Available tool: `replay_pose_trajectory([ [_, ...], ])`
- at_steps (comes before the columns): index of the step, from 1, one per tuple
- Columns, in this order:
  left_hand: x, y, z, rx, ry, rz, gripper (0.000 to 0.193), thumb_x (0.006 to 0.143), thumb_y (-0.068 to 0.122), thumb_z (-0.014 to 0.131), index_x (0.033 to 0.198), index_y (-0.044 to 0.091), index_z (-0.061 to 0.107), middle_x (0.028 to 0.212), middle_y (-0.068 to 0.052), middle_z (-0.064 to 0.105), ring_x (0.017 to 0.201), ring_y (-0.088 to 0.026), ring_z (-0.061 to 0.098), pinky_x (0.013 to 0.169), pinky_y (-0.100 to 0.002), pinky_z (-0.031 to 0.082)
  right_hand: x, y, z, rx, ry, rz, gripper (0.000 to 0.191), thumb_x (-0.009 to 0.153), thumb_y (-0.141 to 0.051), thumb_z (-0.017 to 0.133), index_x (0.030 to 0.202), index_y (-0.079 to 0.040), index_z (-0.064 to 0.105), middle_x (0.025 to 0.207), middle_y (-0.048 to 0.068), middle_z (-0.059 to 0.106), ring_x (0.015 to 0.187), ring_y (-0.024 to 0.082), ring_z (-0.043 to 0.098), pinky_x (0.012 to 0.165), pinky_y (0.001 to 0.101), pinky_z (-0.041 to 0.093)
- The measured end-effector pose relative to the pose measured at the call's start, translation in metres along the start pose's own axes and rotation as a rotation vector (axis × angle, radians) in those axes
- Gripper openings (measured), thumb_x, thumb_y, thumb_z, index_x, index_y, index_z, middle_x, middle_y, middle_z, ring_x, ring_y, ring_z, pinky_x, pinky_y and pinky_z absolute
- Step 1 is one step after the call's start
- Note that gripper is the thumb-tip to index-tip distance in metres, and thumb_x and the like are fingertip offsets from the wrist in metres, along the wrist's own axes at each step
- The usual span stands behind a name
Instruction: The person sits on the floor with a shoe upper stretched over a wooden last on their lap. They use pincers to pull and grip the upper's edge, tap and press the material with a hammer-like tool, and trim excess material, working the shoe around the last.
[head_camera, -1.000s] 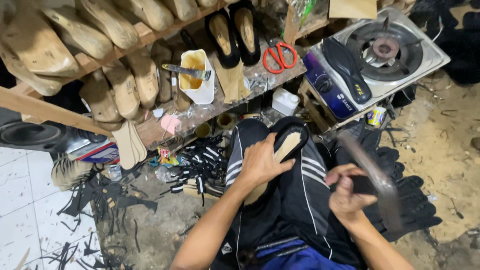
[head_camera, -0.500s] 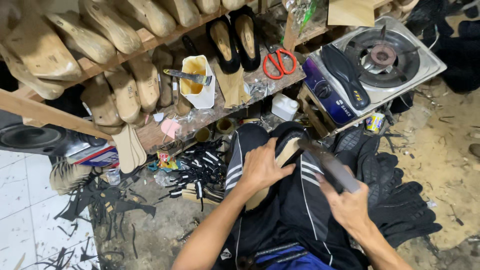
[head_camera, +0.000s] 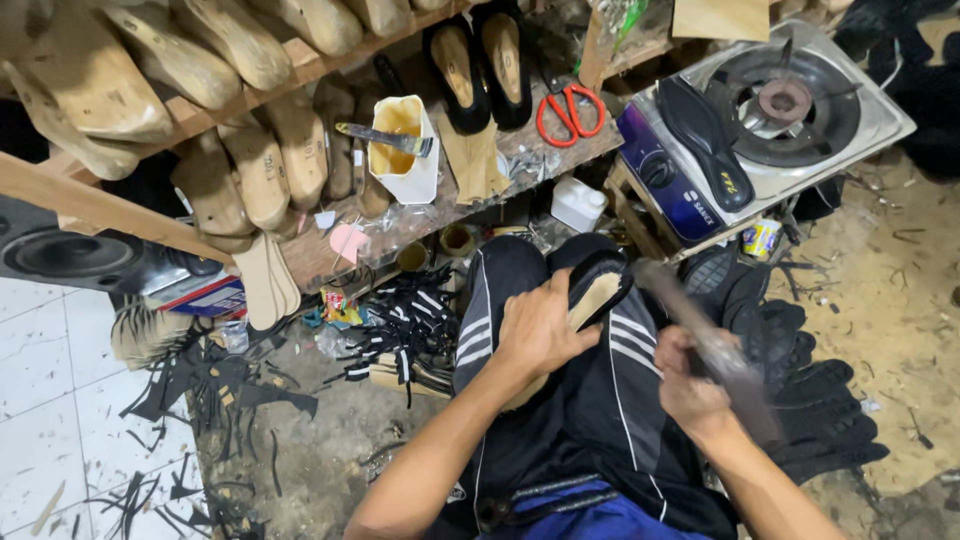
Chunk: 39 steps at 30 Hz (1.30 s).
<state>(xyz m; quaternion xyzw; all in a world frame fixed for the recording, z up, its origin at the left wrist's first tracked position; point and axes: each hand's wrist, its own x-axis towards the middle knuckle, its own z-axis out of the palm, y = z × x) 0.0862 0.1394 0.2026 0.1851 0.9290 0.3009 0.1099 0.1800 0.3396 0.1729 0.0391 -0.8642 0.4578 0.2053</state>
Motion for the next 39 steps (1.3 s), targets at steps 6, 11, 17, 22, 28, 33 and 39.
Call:
replay_pose_trajectory([
  [6,-0.003,0.001,0.001,-0.022,0.000,-0.017,0.086,0.070,0.044,0.082,0.134,-0.004,0.050,0.099,-0.027,0.073,0.091,-0.043,0.071,0.082,-0.053,0.054,-0.007,-0.009,0.000,-0.029,0.089,0.145,0.025,0.087,-0.012,0.075,0.107,0.001,0.067,0.071,0.007,0.063,0.058,0.015,0.059,0.055,0.0312,0.047],
  [11,-0.005,0.000,0.005,0.004,-0.021,-0.021,0.084,0.073,0.047,0.080,0.134,-0.003,0.051,0.110,-0.025,0.072,0.095,-0.044,0.071,0.083,-0.054,0.054,0.000,-0.012,0.006,0.047,0.097,-0.279,0.027,0.085,-0.021,0.078,0.100,-0.004,0.063,0.086,0.011,0.068,0.076,0.022,0.065,0.071,0.0344,0.053],
  [17,0.001,-0.013,0.002,-0.155,-0.153,0.043,0.103,0.076,0.058,0.078,0.157,0.012,0.035,0.142,-0.026,0.053,0.118,-0.046,0.060,0.096,-0.054,0.048,-0.025,-0.012,0.002,0.045,0.012,0.119,0.023,0.087,-0.012,0.073,0.104,0.001,0.065,0.083,0.007,0.071,0.070,0.013,0.068,0.063,0.0290,0.053],
  [22,-0.002,-0.003,0.002,-0.171,-0.227,-0.006,0.108,0.072,0.053,0.083,0.162,0.026,0.029,0.140,-0.025,0.045,0.128,-0.047,0.049,0.106,-0.052,0.044,-0.041,-0.021,-0.014,-0.029,0.102,0.356,0.021,0.098,-0.011,0.072,0.079,-0.003,0.064,0.062,0.005,0.060,0.055,0.013,0.057,0.054,0.0287,0.044],
  [28,0.001,0.028,-0.004,0.206,0.025,0.158,0.102,0.069,0.029,0.088,0.157,0.020,0.038,0.136,-0.021,0.046,0.122,-0.042,0.045,0.100,-0.062,0.036,-0.033,-0.029,-0.044,0.083,0.201,0.381,0.012,0.097,-0.010,0.067,0.098,0.000,0.063,0.066,0.003,0.060,0.054,0.011,0.056,0.052,0.0273,0.045],
  [33,0.009,0.043,-0.004,0.439,0.175,0.304,0.100,0.065,0.024,0.087,0.153,0.019,0.042,0.139,-0.022,0.046,0.121,-0.041,0.046,0.100,-0.058,0.035,-0.022,-0.034,-0.038,0.416,0.368,0.054,0.015,0.110,-0.015,0.056,0.106,-0.001,0.059,0.075,0.004,0.063,0.058,0.009,0.063,0.061,0.0268,0.053],
  [39,0.005,0.045,0.002,0.470,0.230,0.332,0.100,0.067,0.021,0.084,0.157,0.018,0.041,0.141,-0.020,0.047,0.121,-0.039,0.047,0.102,-0.057,0.035,-0.009,-0.040,-0.044,0.033,0.014,0.485,0.039,0.092,-0.015,0.066,0.129,-0.002,0.064,0.060,0.007,0.059,0.046,0.014,0.053,0.044,0.0299,0.044],
])
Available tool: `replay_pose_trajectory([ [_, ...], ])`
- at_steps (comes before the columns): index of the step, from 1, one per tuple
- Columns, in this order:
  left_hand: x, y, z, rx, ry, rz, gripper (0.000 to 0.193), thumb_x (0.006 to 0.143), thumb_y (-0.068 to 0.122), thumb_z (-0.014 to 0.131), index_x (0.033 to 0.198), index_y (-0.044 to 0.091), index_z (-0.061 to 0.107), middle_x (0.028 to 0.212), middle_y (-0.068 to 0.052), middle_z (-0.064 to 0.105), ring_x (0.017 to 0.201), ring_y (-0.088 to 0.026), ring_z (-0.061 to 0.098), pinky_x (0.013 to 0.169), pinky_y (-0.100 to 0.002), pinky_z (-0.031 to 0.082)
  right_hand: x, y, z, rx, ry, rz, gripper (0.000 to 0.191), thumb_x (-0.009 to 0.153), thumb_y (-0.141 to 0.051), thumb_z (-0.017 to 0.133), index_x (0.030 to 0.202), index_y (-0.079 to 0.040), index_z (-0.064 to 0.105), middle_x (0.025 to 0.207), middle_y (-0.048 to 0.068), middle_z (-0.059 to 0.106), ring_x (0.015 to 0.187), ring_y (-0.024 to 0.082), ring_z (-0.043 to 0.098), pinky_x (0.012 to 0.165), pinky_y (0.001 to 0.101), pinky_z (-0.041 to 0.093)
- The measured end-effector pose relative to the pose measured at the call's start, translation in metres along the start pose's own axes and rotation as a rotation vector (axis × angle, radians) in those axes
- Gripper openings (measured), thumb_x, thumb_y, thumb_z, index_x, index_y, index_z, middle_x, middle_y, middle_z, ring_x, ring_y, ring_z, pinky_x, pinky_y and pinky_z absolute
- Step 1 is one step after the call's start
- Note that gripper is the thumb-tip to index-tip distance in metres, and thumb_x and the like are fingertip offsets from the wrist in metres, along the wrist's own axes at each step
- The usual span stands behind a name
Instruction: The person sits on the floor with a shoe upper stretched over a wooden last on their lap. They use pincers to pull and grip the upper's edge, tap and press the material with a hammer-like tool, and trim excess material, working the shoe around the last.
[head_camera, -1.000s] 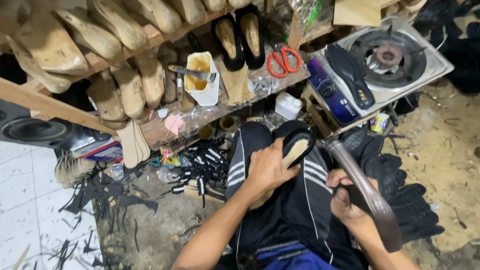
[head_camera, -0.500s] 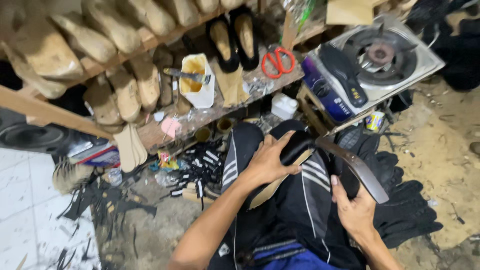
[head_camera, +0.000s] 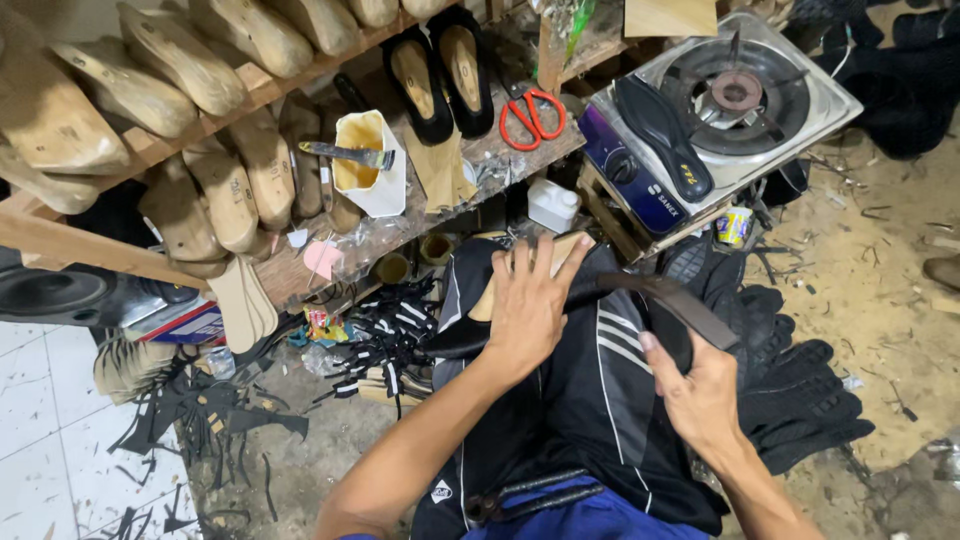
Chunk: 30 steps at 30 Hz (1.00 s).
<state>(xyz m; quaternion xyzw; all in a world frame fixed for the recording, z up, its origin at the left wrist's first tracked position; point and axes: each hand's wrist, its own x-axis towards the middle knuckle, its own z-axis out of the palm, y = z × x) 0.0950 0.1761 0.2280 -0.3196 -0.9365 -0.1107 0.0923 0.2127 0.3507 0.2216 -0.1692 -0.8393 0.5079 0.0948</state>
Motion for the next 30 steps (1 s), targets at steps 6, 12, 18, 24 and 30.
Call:
replay_pose_trajectory([
  [6,-0.004,0.001,0.004,0.145,0.087,0.018,0.094,0.073,0.019,0.082,0.158,0.020,0.040,0.139,-0.018,0.048,0.121,-0.038,0.048,0.104,-0.057,0.036,-0.001,0.003,0.002,0.060,-0.039,0.112,0.036,0.096,-0.018,0.064,0.125,0.002,0.060,0.053,0.007,0.057,0.043,0.013,0.053,0.042,0.0298,0.043],
  [12,-0.007,0.000,-0.003,-0.026,0.005,0.012,0.100,0.066,0.034,0.086,0.155,0.019,0.042,0.136,-0.021,0.049,0.120,-0.041,0.047,0.103,-0.059,0.034,0.005,0.000,-0.001,0.178,0.031,0.072,0.025,0.102,-0.019,0.062,0.098,0.005,0.055,0.060,0.005,0.056,0.044,0.013,0.054,0.041,0.0300,0.044],
  [18,-0.012,-0.019,-0.042,-0.371,0.248,0.026,0.096,0.064,0.031,0.092,0.149,0.020,0.048,0.135,-0.020,0.050,0.122,-0.041,0.048,0.099,-0.054,0.037,-0.003,-0.017,-0.034,0.259,0.068,0.053,0.015,0.097,-0.012,0.062,0.105,-0.001,0.055,0.066,0.004,0.056,0.048,0.013,0.053,0.045,0.0293,0.045],
  [24,-0.037,-0.045,-0.086,-0.730,0.404,0.091,0.100,0.067,0.014,0.094,0.154,0.018,0.044,0.150,-0.017,0.045,0.140,-0.038,0.052,0.117,-0.045,0.047,-0.024,-0.034,-0.046,0.502,0.013,-0.046,0.022,0.102,-0.007,0.058,0.120,0.004,0.053,0.079,0.010,0.060,0.062,0.017,0.058,0.058,0.0315,0.050],
  [30,-0.060,-0.060,-0.086,-0.809,0.367,0.172,0.090,0.072,0.004,0.093,0.149,0.018,0.048,0.158,-0.017,0.037,0.149,-0.041,0.045,0.124,-0.046,0.042,-0.041,-0.042,-0.041,0.409,-0.128,-0.232,0.029,0.098,-0.003,0.059,0.124,0.007,0.052,0.080,0.012,0.061,0.065,0.017,0.061,0.064,0.0310,0.053],
])
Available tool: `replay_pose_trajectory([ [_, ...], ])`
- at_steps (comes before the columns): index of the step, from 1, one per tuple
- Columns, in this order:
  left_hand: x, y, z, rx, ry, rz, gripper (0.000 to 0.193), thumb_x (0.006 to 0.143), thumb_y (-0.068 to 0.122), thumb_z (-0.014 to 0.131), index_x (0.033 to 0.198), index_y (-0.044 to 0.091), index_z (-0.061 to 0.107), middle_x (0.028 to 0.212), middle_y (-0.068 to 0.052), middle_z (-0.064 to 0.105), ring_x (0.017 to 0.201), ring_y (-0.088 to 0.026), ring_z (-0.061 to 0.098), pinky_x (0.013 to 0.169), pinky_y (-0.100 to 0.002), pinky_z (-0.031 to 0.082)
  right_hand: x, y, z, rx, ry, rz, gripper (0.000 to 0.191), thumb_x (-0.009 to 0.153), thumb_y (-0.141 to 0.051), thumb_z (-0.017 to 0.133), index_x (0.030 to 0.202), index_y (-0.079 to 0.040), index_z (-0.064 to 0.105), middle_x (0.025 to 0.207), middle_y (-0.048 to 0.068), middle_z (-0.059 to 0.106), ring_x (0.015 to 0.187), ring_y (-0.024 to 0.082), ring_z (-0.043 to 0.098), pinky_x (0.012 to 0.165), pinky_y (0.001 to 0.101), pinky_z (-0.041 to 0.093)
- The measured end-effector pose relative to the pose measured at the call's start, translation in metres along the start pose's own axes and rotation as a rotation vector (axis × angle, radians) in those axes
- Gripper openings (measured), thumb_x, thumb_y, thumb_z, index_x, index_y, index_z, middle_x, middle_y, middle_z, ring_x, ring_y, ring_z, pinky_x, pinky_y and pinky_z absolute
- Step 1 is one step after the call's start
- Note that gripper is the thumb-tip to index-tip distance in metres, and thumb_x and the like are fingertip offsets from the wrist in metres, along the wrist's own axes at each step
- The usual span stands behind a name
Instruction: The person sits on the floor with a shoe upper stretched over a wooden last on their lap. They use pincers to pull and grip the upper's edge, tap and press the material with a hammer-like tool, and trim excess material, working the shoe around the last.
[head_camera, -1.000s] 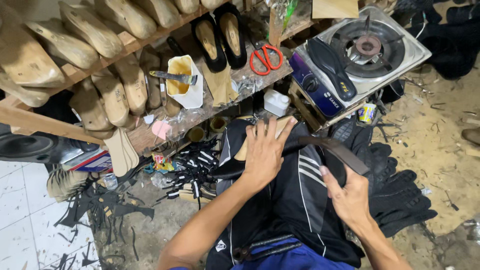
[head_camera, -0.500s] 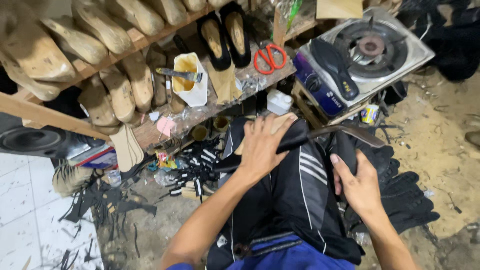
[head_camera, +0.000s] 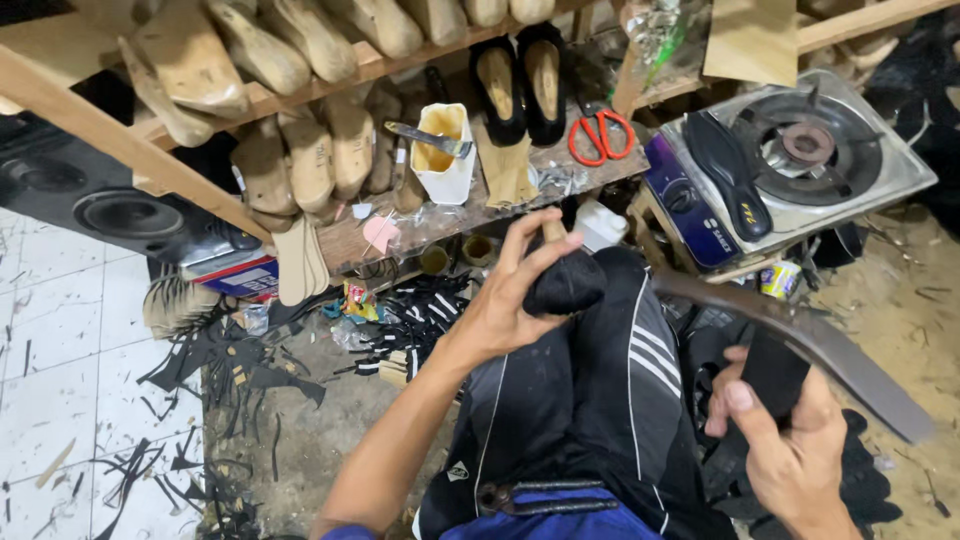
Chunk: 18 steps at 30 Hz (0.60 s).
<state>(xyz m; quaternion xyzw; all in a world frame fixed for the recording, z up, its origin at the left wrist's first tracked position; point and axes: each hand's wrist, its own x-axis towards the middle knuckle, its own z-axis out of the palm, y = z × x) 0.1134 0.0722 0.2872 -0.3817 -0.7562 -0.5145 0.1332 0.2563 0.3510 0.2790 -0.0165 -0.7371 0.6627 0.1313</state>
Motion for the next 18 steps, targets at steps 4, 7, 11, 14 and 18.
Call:
replay_pose_trajectory([
  [4,-0.009,-0.002,0.002,-0.038,0.020,-0.036,0.089,0.069,0.001,0.090,0.146,0.023,0.051,0.161,-0.016,0.037,0.150,-0.040,0.047,0.122,-0.044,0.046,-0.007,-0.002,0.001,-0.017,-0.056,-0.095,0.027,0.095,-0.001,0.062,0.119,0.007,0.055,0.079,0.011,0.063,0.065,0.016,0.062,0.063,0.0306,0.054],
  [7,-0.008,0.002,0.003,-0.049,0.004,-0.055,0.090,0.069,0.001,0.090,0.148,0.024,0.052,0.162,-0.016,0.037,0.151,-0.039,0.048,0.123,-0.044,0.047,-0.008,-0.004,-0.002,-0.033,-0.075,-0.142,0.027,0.094,-0.001,0.064,0.119,0.006,0.056,0.083,0.009,0.064,0.069,0.015,0.063,0.066,0.0301,0.055],
  [11,-0.003,0.013,0.005,-0.012,-0.008,-0.042,0.093,0.067,0.014,0.095,0.148,0.021,0.051,0.161,-0.020,0.034,0.150,-0.042,0.043,0.121,-0.046,0.044,-0.005,-0.006,-0.003,-0.006,-0.120,-0.143,0.031,0.095,-0.004,0.066,0.123,0.006,0.058,0.087,0.009,0.066,0.074,0.014,0.064,0.068,0.0291,0.055],
  [14,0.001,0.017,0.010,0.058,0.065,0.015,0.092,0.069,0.021,0.099,0.148,0.019,0.052,0.159,-0.019,0.042,0.148,-0.039,0.048,0.121,-0.045,0.045,-0.003,-0.012,-0.006,-0.055,-0.124,-0.033,0.038,0.088,-0.003,0.069,0.123,0.007,0.059,0.090,0.012,0.068,0.075,0.017,0.065,0.067,0.0309,0.055],
  [18,-0.006,0.018,0.014,-0.049,0.084,-0.022,0.106,0.074,0.025,0.097,0.157,0.007,0.034,0.156,-0.020,0.052,0.147,-0.037,0.054,0.118,-0.041,0.053,-0.007,-0.033,-0.025,-0.227,-0.230,-0.108,0.040,0.092,-0.010,0.071,0.127,0.005,0.060,0.096,0.011,0.066,0.084,0.017,0.069,0.077,0.0304,0.057],
])
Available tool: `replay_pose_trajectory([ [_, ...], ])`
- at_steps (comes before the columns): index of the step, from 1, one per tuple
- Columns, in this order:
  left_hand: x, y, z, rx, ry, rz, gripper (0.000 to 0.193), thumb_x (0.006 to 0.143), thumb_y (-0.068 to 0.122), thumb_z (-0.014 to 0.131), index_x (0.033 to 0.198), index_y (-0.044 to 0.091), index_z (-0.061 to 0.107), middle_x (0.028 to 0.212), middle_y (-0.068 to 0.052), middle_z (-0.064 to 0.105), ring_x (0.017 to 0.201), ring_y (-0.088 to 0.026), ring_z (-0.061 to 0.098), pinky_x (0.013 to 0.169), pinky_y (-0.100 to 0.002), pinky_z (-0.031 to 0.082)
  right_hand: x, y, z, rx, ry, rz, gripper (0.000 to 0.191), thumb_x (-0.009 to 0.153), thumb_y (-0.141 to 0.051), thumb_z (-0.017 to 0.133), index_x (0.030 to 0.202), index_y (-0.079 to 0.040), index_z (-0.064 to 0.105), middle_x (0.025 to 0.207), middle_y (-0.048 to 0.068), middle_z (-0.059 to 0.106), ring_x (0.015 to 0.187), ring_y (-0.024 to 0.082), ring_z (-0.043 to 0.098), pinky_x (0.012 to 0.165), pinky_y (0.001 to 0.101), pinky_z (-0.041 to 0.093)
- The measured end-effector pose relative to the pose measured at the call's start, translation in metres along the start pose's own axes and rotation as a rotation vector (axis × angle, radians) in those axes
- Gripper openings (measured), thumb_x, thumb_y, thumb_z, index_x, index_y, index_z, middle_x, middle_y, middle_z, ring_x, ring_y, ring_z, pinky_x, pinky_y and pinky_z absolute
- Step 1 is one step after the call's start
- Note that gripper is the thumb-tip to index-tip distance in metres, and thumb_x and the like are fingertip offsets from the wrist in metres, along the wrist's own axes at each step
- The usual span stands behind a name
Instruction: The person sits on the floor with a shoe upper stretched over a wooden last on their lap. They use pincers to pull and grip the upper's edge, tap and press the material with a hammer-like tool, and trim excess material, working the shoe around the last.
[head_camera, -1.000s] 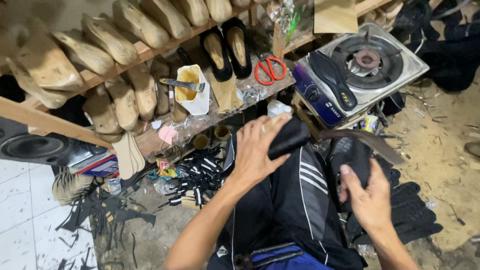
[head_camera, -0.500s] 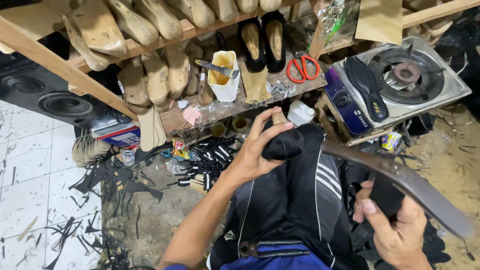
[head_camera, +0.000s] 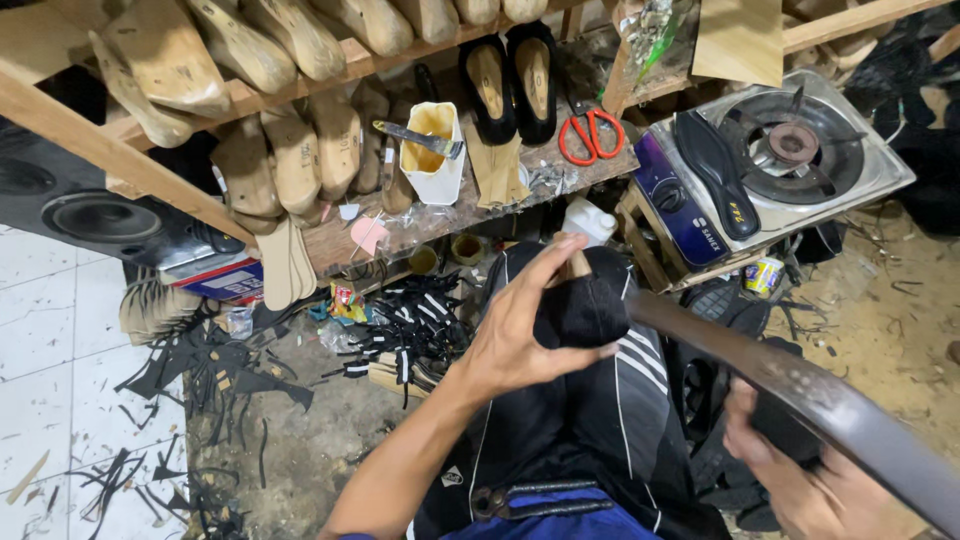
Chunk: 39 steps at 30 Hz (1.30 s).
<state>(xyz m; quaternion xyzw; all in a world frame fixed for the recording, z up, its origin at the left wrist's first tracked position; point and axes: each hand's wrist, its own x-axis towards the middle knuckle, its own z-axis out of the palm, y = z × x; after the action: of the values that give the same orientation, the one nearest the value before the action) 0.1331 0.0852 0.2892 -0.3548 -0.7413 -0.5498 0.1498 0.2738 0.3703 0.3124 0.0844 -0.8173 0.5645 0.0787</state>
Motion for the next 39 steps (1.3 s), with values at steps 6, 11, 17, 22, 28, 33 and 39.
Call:
replay_pose_trajectory([
  [6,-0.006,-0.004,0.003,0.000,-0.016,0.095,0.119,0.074,0.022,0.098,0.162,0.005,0.019,0.155,-0.021,0.051,0.145,-0.037,0.056,0.125,-0.048,0.047,0.017,0.004,-0.020,0.052,-0.273,-0.044,0.036,0.093,-0.023,0.075,0.118,0.000,0.063,0.094,0.006,0.072,0.081,0.019,0.070,0.073,0.0347,0.060],
  [11,-0.006,0.003,0.000,0.019,-0.039,0.125,0.117,0.074,0.022,0.098,0.160,0.003,0.021,0.156,-0.022,0.051,0.146,-0.037,0.056,0.125,-0.046,0.048,0.021,-0.011,-0.005,-0.618,-0.196,-0.062,0.037,0.083,-0.034,0.077,0.111,-0.010,0.069,0.091,0.006,0.073,0.071,0.021,0.071,0.064,0.0369,0.056],
  [17,-0.014,0.012,-0.006,0.004,-0.056,0.099,0.117,0.073,0.022,0.098,0.160,0.003,0.022,0.155,-0.022,0.052,0.146,-0.038,0.055,0.126,-0.046,0.047,0.028,-0.027,-0.004,-0.733,-0.241,0.473,0.039,0.084,-0.032,0.088,0.117,-0.017,0.076,0.084,0.008,0.071,0.074,0.019,0.074,0.067,0.0314,0.057],
  [22,-0.015,0.008,-0.009,-0.021,-0.074,0.060,0.117,0.074,0.022,0.098,0.160,0.002,0.022,0.155,-0.021,0.053,0.144,-0.037,0.058,0.123,-0.045,0.050,0.026,-0.012,0.004,-0.174,-0.111,0.079,0.036,0.083,-0.018,0.078,0.115,-0.005,0.068,0.090,0.010,0.070,0.074,0.020,0.066,0.061,0.0313,0.054],
  [28,-0.012,0.009,-0.006,0.028,-0.114,0.043,0.119,0.072,0.025,0.098,0.159,-0.001,0.021,0.156,-0.021,0.052,0.145,-0.039,0.056,0.123,-0.044,0.048,0.026,0.001,-0.017,-0.507,-0.348,0.088,0.044,0.071,-0.024,0.085,0.112,-0.014,0.070,0.079,0.000,0.075,0.065,0.018,0.069,0.056,0.0319,0.056],
  [33,-0.009,0.012,-0.001,0.059,-0.155,0.034,0.118,0.070,0.025,0.097,0.158,-0.002,0.022,0.154,-0.021,0.053,0.146,-0.041,0.054,0.123,-0.045,0.047,0.029,0.000,-0.020,-0.703,-0.199,0.056,0.053,0.065,-0.037,0.091,0.107,-0.017,0.067,0.075,0.000,0.077,0.066,0.017,0.071,0.065,0.0345,0.055],
  [39,-0.011,0.014,0.000,0.031,-0.158,0.014,0.118,0.069,0.025,0.097,0.158,-0.001,0.025,0.153,-0.019,0.055,0.147,-0.037,0.054,0.123,-0.043,0.047,0.031,-0.018,-0.023,-0.756,-0.358,0.274,0.056,0.071,-0.040,0.089,0.120,-0.021,0.069,0.081,-0.004,0.081,0.069,0.011,0.080,0.066,0.0270,0.061],
])
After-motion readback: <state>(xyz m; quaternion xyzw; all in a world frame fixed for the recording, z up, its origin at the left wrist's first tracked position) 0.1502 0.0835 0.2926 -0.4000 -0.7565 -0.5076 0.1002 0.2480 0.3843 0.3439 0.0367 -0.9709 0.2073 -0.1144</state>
